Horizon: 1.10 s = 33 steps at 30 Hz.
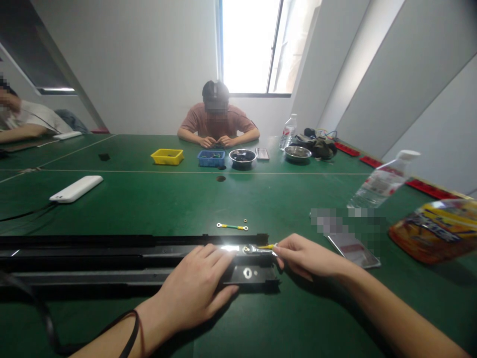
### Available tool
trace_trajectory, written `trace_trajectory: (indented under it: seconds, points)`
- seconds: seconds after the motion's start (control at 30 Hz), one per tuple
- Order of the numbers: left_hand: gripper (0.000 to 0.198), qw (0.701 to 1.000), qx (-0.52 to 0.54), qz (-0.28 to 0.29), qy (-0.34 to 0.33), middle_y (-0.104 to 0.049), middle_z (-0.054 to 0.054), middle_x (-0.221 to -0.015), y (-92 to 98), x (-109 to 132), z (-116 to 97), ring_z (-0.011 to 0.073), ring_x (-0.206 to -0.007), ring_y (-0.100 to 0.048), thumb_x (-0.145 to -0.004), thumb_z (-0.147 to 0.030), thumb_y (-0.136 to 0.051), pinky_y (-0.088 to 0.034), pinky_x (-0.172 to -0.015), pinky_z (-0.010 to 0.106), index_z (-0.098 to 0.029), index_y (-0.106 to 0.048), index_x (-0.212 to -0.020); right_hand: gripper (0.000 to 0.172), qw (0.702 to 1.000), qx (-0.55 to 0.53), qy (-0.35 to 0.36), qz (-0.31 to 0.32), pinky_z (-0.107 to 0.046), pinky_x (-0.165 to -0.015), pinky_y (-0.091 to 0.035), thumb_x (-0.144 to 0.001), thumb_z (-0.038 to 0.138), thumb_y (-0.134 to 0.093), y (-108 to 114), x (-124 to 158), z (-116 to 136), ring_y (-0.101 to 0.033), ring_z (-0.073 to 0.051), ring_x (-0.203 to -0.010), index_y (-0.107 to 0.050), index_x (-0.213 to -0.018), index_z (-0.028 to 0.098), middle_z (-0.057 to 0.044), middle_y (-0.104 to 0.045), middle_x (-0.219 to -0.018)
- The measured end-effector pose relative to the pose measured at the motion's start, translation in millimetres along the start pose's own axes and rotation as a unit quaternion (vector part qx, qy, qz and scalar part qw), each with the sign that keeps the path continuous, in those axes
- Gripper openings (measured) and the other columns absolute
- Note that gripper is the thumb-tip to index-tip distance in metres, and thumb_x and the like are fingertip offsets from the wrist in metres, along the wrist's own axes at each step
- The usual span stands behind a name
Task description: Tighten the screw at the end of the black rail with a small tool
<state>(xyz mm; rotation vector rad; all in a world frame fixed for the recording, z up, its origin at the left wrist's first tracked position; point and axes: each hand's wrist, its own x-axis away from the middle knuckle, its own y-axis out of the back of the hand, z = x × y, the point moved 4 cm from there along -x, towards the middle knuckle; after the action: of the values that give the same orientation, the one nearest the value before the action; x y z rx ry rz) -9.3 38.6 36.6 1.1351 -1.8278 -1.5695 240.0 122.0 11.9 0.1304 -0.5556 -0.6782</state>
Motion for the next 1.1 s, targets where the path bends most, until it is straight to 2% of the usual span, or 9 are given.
trace_trajectory:
  seconds: [0.37, 0.5, 0.67, 0.87, 1.1]
  points:
    - [0.049, 1.0, -0.004, 0.01, 0.002, -0.065, 0.009, -0.128, 0.0, 1.7, 0.8, 0.0303, -0.112, -0.058, -0.096, -0.043, -0.061, -0.048, -0.096, 0.047, -0.025, -0.05, -0.141, 0.047, 1.0, -0.015, 0.001, 0.002, -0.019, -0.035, -0.02, -0.098, 0.056, -0.051, 1.2, -0.2, -0.9, -0.034, -0.007, -0.034, -0.061, -0.075, 0.016, 0.008, -0.04, -0.043]
    - [0.05, 1.0, -0.003, 0.01, 0.003, -0.065, 0.009, -0.128, -0.2, 1.2, 0.6, 0.0301, -0.112, -0.058, -0.096, -0.042, -0.061, -0.048, -0.096, 0.047, -0.025, -0.05, -0.142, 0.047, 1.0, -0.022, -0.003, -0.013, -0.019, -0.035, -0.02, -0.098, 0.056, -0.051, 3.6, -0.1, -3.3, -0.035, -0.007, -0.033, -0.063, -0.078, 0.015, 0.008, -0.04, -0.042]
    - [0.05, 1.0, -0.004, 0.013, 0.004, -0.065, 0.008, -0.13, -1.0, 1.9, 0.8, 0.0304, -0.114, -0.058, -0.097, -0.044, -0.06, -0.048, -0.096, 0.048, -0.026, -0.049, -0.143, 0.042, 0.997, 0.002, -0.003, -0.072, -0.02, -0.036, -0.019, -0.096, 0.056, -0.057, 11.8, 0.5, -9.9, -0.036, -0.008, -0.033, -0.065, -0.086, 0.015, 0.008, -0.043, -0.042]
    - [0.051, 1.0, -0.008, 0.016, 0.004, -0.064, 0.009, -0.131, -2.3, 1.6, 2.7, 0.0308, -0.114, -0.057, -0.097, -0.044, -0.059, -0.048, -0.096, 0.048, -0.025, -0.048, -0.143, 0.048, 0.978, -0.006, 0.072, -0.194, -0.022, -0.046, -0.033, -0.093, 0.061, -0.059, 21.7, -5.4, -3.6, -0.045, -0.01, -0.042, -0.057, -0.072, 0.018, 0.006, -0.048, -0.047]
    - [0.051, 1.0, -0.009, 0.014, 0.004, -0.064, 0.008, -0.131, -3.0, 1.4, 1.8, 0.0308, -0.114, -0.057, -0.097, -0.045, -0.06, -0.048, -0.096, 0.048, -0.025, -0.049, -0.143, 0.052, 0.978, -0.004, 0.09, -0.188, -0.024, -0.05, -0.033, -0.094, 0.063, -0.056, 16.9, -12.9, 2.9, -0.044, -0.01, -0.045, -0.053, -0.067, 0.019, 0.005, -0.048, -0.049]
